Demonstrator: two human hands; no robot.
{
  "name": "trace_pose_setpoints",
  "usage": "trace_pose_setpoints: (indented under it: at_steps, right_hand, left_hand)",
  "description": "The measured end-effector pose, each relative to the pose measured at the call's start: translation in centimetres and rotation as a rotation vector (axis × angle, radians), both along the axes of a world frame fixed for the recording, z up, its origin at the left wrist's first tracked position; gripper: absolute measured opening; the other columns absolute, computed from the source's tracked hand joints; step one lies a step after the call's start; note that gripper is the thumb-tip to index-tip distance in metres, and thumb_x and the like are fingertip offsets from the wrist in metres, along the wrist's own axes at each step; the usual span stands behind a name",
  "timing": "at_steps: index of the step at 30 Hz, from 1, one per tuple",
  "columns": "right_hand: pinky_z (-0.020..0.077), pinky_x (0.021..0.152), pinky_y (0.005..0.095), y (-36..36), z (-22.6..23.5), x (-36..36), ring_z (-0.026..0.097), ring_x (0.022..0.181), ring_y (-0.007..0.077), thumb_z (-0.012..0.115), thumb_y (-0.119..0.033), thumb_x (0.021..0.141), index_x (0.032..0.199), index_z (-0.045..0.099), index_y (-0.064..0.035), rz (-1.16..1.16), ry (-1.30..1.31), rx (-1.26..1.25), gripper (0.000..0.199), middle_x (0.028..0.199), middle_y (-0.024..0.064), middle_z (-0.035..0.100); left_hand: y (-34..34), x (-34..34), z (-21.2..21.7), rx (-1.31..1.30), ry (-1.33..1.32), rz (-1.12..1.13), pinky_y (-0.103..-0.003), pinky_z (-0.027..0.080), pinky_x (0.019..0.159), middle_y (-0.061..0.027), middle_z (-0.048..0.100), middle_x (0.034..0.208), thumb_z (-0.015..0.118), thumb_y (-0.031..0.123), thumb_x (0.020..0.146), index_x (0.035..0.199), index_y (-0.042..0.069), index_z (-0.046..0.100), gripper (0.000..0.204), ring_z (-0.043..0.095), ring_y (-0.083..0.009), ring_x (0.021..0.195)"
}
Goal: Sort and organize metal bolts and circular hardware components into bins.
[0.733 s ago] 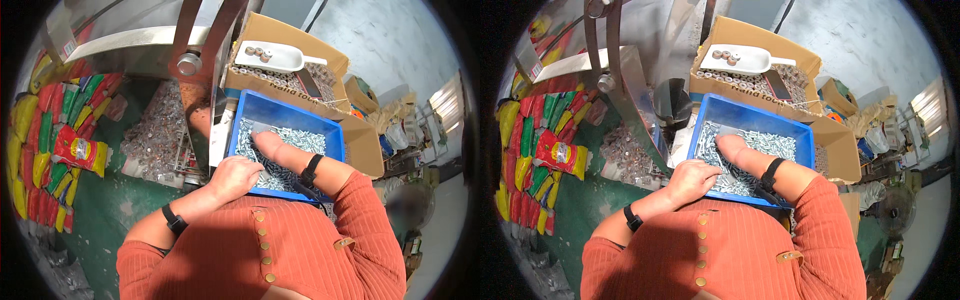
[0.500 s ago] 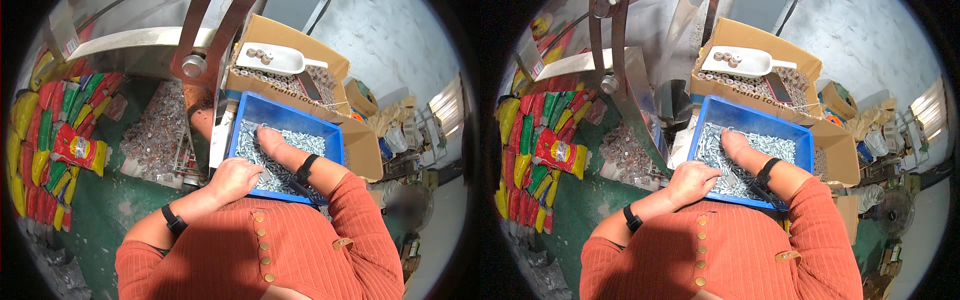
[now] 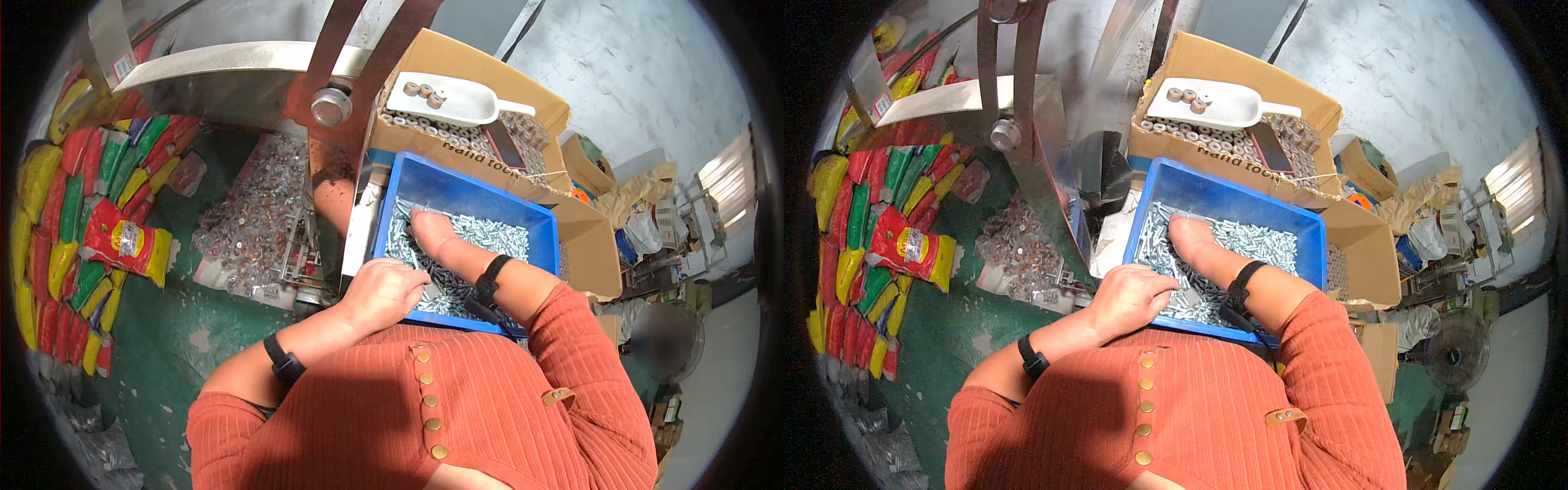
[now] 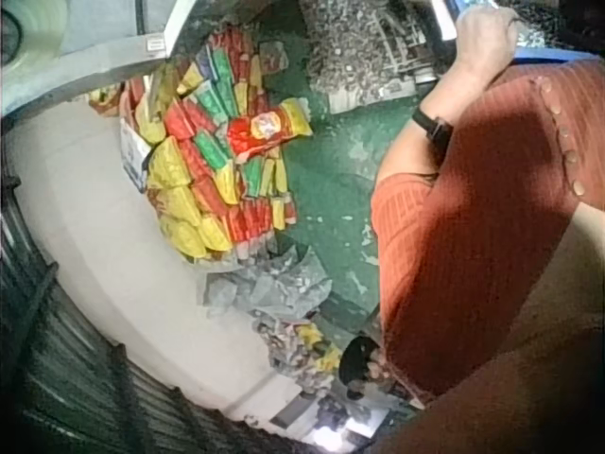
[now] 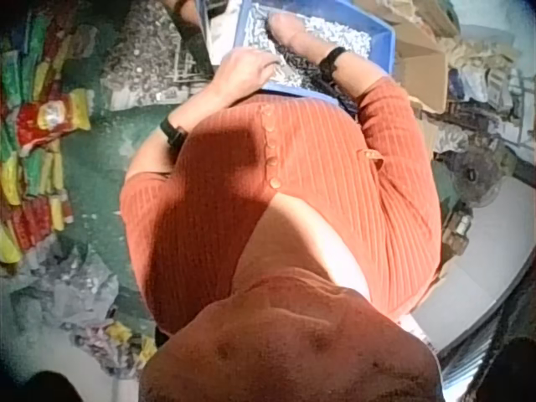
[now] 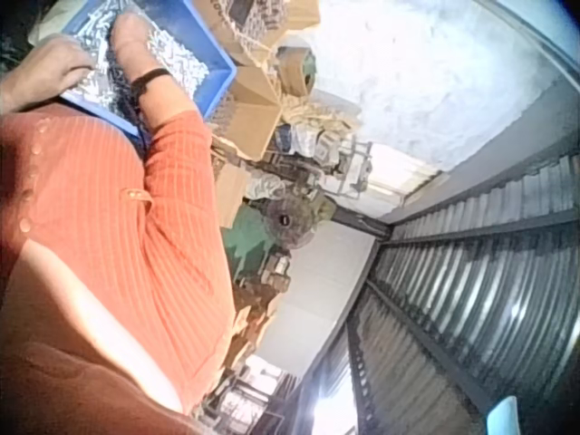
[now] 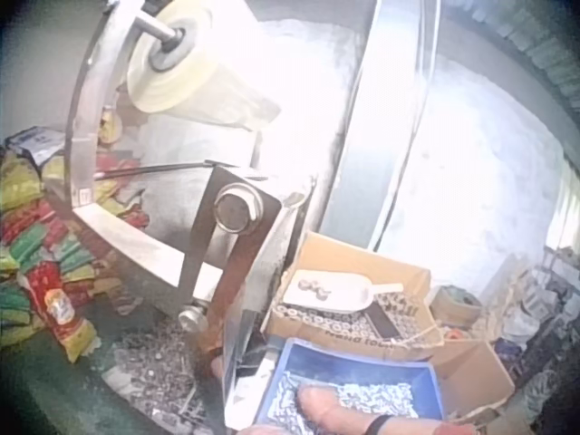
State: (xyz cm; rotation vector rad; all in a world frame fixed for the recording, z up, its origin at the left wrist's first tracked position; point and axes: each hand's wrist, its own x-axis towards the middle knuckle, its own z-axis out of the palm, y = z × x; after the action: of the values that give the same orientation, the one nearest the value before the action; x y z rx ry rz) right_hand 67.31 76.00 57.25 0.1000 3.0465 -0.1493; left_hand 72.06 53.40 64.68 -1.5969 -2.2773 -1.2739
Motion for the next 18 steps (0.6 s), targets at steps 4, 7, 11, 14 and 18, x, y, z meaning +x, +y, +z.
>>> trace_pose_setpoints:
  at_steps: [4, 7, 11, 14, 18]
  right_hand:
    - [0.0517, 0.077, 0.0503, 1.1, -0.4, -0.6, 0.066, 0.086, 0.0426, 0.066, -0.026, 0.088, 0.094, 0.063, -0.0008, 0.082, 0.003, -0.084, 0.027, 0.088, 0.0239, 0.068]
    - [0.0523, 0.080, 0.0494, 0.3, 0.2, -0.8, 0.066, 0.091, 0.0424, 0.065, -0.026, 0.088, 0.093, 0.066, -0.0012, 0.059, -0.054, -0.080, 0.025, 0.094, 0.0253, 0.068]
    - [0.0518, 0.080, 0.0503, 0.5, 0.1, -1.2, 0.066, 0.090, 0.0425, 0.066, -0.029, 0.087, 0.094, 0.066, -0.0019, 0.122, -0.063, -0.052, 0.028, 0.092, 0.0245, 0.068]
    - [0.0516, 0.080, 0.0507, 0.8, 0.4, -1.0, 0.065, 0.089, 0.0429, 0.067, -0.029, 0.086, 0.092, 0.067, -0.0018, 0.182, -0.076, -0.077, 0.028, 0.090, 0.0247, 0.068]
    - [0.0511, 0.078, 0.0504, 2.6, 1.6, -0.9, 0.064, 0.087, 0.0445, 0.066, -0.028, 0.086, 0.088, 0.067, -0.0001, 0.178, 0.038, -0.212, 0.028, 0.088, 0.0257, 0.067]
  left_hand:
    - [0.1, 0.0, 0.0, -0.001, -0.007, 0.004, -0.045, 0.051, 0.070, -0.0120, 0.065, 0.072, 0.064, 0.015, 0.080, 0.088, 0.010, 0.072, 0.012, 0.065, -0.0314, 0.073]
    - [-0.1, 0.0, -0.2, -0.007, -0.015, 0.003, -0.045, 0.051, 0.070, -0.0118, 0.066, 0.073, 0.064, 0.015, 0.080, 0.088, 0.010, 0.072, 0.013, 0.065, -0.0311, 0.073]
    - [0.0, 0.0, -0.2, -0.005, -0.010, -0.010, -0.044, 0.052, 0.072, -0.0113, 0.067, 0.075, 0.064, 0.015, 0.080, 0.088, 0.010, 0.072, 0.013, 0.066, -0.0305, 0.076]
    - [-0.2, 0.0, 0.0, -0.031, -0.013, -0.006, -0.043, 0.052, 0.072, -0.0111, 0.067, 0.076, 0.064, 0.014, 0.080, 0.089, 0.010, 0.072, 0.013, 0.066, -0.0304, 0.077]
    - [-0.1, -0.2, 0.1, -0.013, -0.006, -0.026, -0.043, 0.052, 0.072, -0.0111, 0.068, 0.076, 0.063, 0.014, 0.080, 0.089, 0.010, 0.072, 0.013, 0.066, -0.0304, 0.076]
